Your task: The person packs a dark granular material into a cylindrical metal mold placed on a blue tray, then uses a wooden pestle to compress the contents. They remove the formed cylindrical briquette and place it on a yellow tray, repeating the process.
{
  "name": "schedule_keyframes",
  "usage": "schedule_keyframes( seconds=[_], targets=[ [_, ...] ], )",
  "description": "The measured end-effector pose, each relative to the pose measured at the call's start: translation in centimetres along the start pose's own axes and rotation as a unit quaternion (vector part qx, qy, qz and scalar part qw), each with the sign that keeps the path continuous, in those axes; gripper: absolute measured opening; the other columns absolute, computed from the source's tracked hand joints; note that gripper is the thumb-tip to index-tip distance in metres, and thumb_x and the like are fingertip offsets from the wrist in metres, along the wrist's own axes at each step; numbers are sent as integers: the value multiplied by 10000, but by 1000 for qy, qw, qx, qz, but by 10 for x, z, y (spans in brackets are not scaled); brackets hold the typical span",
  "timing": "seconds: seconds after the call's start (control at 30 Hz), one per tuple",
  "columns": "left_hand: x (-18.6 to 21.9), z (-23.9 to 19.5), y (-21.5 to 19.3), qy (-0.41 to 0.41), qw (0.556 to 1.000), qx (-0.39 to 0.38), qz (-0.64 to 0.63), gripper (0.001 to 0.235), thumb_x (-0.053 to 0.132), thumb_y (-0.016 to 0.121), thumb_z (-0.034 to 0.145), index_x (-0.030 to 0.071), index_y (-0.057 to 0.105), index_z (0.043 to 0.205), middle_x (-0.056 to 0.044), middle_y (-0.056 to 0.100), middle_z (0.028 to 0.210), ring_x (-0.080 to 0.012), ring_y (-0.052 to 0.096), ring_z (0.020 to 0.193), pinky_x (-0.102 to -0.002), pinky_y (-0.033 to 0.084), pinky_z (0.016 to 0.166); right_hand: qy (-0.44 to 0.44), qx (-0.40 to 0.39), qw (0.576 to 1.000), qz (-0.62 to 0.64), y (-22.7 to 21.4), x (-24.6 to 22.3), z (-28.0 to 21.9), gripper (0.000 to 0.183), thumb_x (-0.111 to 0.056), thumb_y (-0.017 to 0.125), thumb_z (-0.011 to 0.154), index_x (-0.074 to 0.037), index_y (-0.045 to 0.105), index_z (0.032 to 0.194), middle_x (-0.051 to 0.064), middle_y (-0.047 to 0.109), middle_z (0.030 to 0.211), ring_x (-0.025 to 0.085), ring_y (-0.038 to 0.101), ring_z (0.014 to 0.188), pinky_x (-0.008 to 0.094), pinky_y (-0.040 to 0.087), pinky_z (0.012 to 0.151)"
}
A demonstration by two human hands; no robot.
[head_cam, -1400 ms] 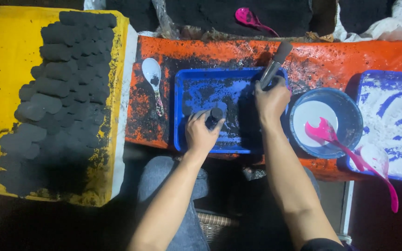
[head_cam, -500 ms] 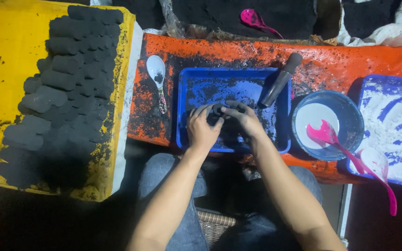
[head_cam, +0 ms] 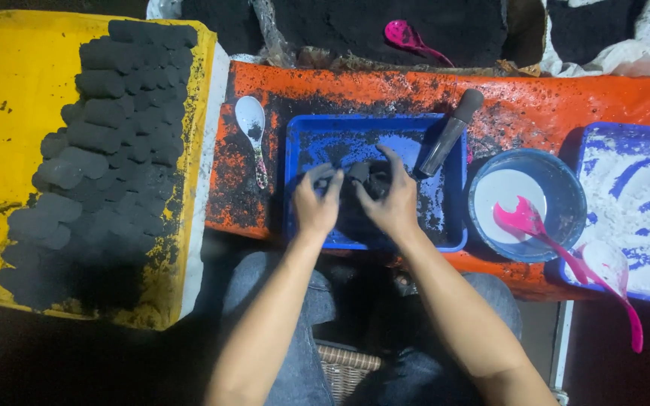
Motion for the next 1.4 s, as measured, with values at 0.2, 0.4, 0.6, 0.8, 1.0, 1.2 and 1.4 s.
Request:
schedule_keyframes(
  seconds=[0.2, 0.4, 0.6, 0.8, 1.0, 1.2, 1.4],
  targets=[
    [28, 18, -1, -120, 982, -131, 70, 579, 508, 874, 721, 96, 794, 1120, -159, 792, 1031, -315, 757, 1050, -403, 615, 873, -177, 72, 979, -66, 5, 3, -10, 718, -38, 858, 715, 59, 580, 1370, 221, 724, 977, 388, 709, 863, 520, 615, 689],
    [30, 17, 3, -117, 979, -149, 73, 561, 414, 920, 689, 81, 795, 1122, -187, 787, 1036, -354, 753, 1045, -411, 627, 839, -237, 104, 964, -61, 11, 7, -14, 706, -4, 865, 698, 76, 608, 1351, 203, 731, 987, 348, 694, 875, 467, 616, 659],
    [47, 19, -8, -43, 985, -148, 72, 494, 368, 898, 743, 62, 789, 1114, -169, 794, 1002, -347, 763, 1009, -414, 622, 839, -273, 77, 959, -27, 6, -8, -17, 888, -94, 891, 699, 88, 452, 1450, 280, 640, 1275, 467, 644, 1148, 591, 566, 935],
    [69, 33, -39, 276, 952, -53, 125, 418, 402, 922, 750, 141, 789, 1049, -41, 790, 931, -254, 755, 925, -387, 588, 866, -113, 76, 985, 102, -21, 41, -5, 727, -152, 677, 904, -26, 355, 1544, 183, 647, 1237, 363, 663, 1149, 543, 540, 999],
    [96, 43, -62, 324, 912, -131, 215, 423, 346, 926, 695, 139, 781, 1034, -89, 770, 874, -338, 727, 892, -468, 545, 863, 54, 56, 963, 257, -10, 92, 1, 551, 63, 614, 930, -47, 473, 1451, 175, 710, 1019, 238, 731, 847, 379, 633, 807],
    [143, 88, -139, 329, 884, -94, 319, 405, 346, 940, 728, 154, 798, 1056, -97, 760, 909, -366, 680, 966, -489, 463, 908, 79, 32, 959, 270, 1, 104, 2, 457, 93, 617, 964, -6, 520, 1400, 200, 706, 987, 238, 718, 810, 360, 642, 771],
    [209, 156, -257, 299, 863, -52, 404, 484, 329, 929, 952, 11, 755, 1272, -201, 759, 1198, -372, 706, 1080, -483, 545, 883, 138, 30, 956, 259, 8, 77, 7, 368, 12, 607, 964, -22, 565, 1329, 132, 702, 961, 176, 671, 755, 263, 590, 782]
  ],
)
Point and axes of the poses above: each hand's wrist, its own z-axis towards the middle knuckle, its own y-axis out of the palm, x = y × z, the point moved 7 cm from there along z, towards the middle knuckle
